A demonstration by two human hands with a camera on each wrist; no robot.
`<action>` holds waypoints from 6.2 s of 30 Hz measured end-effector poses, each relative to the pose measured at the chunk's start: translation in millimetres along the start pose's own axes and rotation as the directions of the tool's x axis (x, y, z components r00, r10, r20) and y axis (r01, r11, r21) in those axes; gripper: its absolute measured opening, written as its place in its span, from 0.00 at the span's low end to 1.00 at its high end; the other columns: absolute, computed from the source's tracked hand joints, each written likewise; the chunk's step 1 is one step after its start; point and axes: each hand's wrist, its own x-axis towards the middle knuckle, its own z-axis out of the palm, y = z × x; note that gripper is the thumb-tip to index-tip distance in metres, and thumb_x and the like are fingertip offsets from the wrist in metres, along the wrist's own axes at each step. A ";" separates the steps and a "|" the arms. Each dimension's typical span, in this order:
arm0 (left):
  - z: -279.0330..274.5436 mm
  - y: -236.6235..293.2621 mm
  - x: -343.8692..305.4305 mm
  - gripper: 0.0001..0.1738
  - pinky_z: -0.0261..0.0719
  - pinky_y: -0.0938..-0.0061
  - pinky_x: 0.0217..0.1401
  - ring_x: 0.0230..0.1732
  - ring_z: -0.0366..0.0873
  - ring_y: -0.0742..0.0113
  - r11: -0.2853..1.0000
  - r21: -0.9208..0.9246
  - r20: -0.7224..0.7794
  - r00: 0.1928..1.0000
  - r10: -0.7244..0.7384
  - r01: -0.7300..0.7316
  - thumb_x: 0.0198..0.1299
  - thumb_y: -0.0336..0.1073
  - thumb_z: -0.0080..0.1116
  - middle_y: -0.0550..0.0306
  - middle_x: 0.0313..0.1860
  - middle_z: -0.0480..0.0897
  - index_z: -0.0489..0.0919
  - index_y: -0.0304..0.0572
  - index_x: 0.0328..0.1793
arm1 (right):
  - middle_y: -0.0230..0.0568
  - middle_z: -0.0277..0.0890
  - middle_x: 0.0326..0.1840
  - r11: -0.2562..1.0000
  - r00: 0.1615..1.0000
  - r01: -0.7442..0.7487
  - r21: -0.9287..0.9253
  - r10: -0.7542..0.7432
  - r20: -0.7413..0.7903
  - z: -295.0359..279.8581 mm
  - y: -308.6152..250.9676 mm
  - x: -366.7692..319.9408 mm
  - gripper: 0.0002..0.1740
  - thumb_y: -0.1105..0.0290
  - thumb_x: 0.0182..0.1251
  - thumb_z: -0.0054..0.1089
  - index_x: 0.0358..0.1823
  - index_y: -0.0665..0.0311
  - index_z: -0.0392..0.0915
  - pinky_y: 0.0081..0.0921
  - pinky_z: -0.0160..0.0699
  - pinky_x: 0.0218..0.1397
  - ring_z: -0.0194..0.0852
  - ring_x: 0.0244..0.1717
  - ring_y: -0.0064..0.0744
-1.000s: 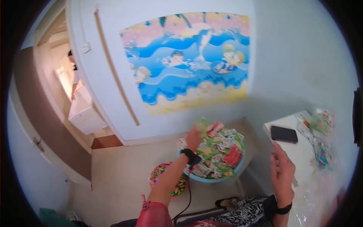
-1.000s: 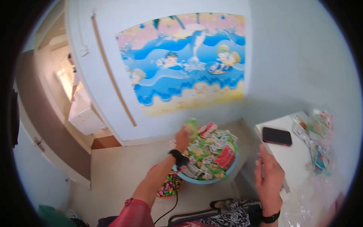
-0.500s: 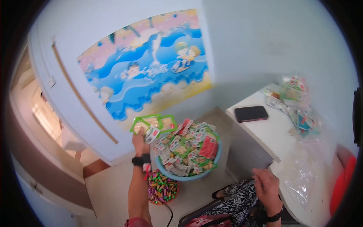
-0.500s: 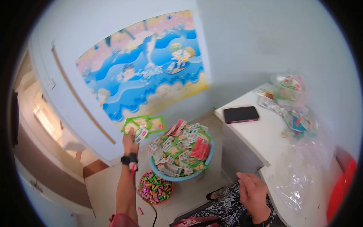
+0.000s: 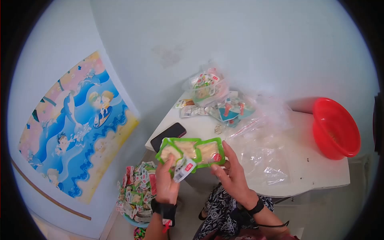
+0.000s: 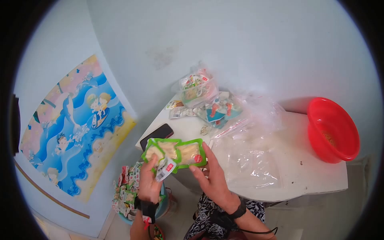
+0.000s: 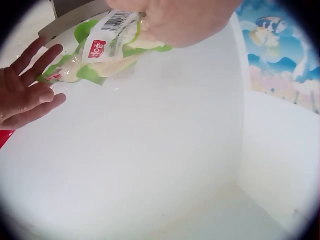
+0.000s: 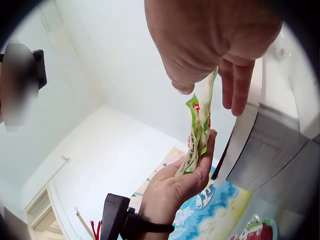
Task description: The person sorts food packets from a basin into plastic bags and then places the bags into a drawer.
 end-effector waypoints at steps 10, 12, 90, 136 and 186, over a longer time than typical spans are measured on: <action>41.7 -18.7 85.3 0.14 0.86 0.71 0.55 0.51 0.86 0.69 0.901 0.415 0.139 0.970 -0.199 0.125 0.75 0.33 0.59 0.58 0.53 0.86 0.80 0.34 0.62 | 0.45 0.85 0.40 0.793 0.987 0.075 -0.604 -0.146 -0.070 -44.5 5.4 21.9 0.20 0.72 0.67 0.74 0.57 0.68 0.79 0.28 0.81 0.32 0.87 0.32 0.30; 39.5 -26.1 97.8 0.17 0.82 0.73 0.54 0.50 0.85 0.70 0.859 0.512 0.177 0.976 -0.128 0.020 0.74 0.35 0.60 0.56 0.51 0.86 0.80 0.33 0.63 | 0.44 0.84 0.39 0.806 0.993 0.046 -0.590 -0.099 -0.058 -43.6 10.3 21.4 0.21 0.70 0.66 0.76 0.57 0.67 0.79 0.29 0.81 0.32 0.86 0.30 0.31; -466.2 53.9 75.4 0.36 0.79 0.62 0.61 0.53 0.85 0.50 -0.103 0.947 -0.322 0.898 -0.300 0.305 0.42 0.42 0.77 0.46 0.48 0.88 0.85 0.39 0.61 | 0.43 0.79 0.30 0.672 0.909 0.011 -0.740 0.302 0.288 -17.8 67.3 -117.2 0.08 0.82 0.66 0.69 0.44 0.67 0.81 0.25 0.72 0.27 0.77 0.23 0.30; -81.3 -39.1 -89.8 0.15 0.83 0.72 0.58 0.55 0.82 0.71 0.985 0.169 0.089 0.994 -0.060 0.045 0.62 0.20 0.71 0.60 0.49 0.83 0.74 0.41 0.44 | 0.52 0.66 0.77 0.938 0.876 -0.346 0.009 0.319 0.362 38.9 24.2 -77.5 0.49 0.75 0.70 0.69 0.86 0.69 0.47 0.31 0.81 0.67 0.74 0.71 0.38; -280.9 220.4 -232.0 0.29 0.91 0.72 0.54 0.55 0.86 0.55 0.783 0.283 -0.472 0.629 0.617 -0.554 0.78 0.51 0.55 0.41 0.57 0.84 0.73 0.31 0.70 | 0.52 0.84 0.61 0.368 0.988 0.131 -0.921 -0.123 0.092 8.6 72.4 187.3 0.29 0.58 0.75 0.61 0.73 0.58 0.70 0.47 0.79 0.60 0.82 0.60 0.58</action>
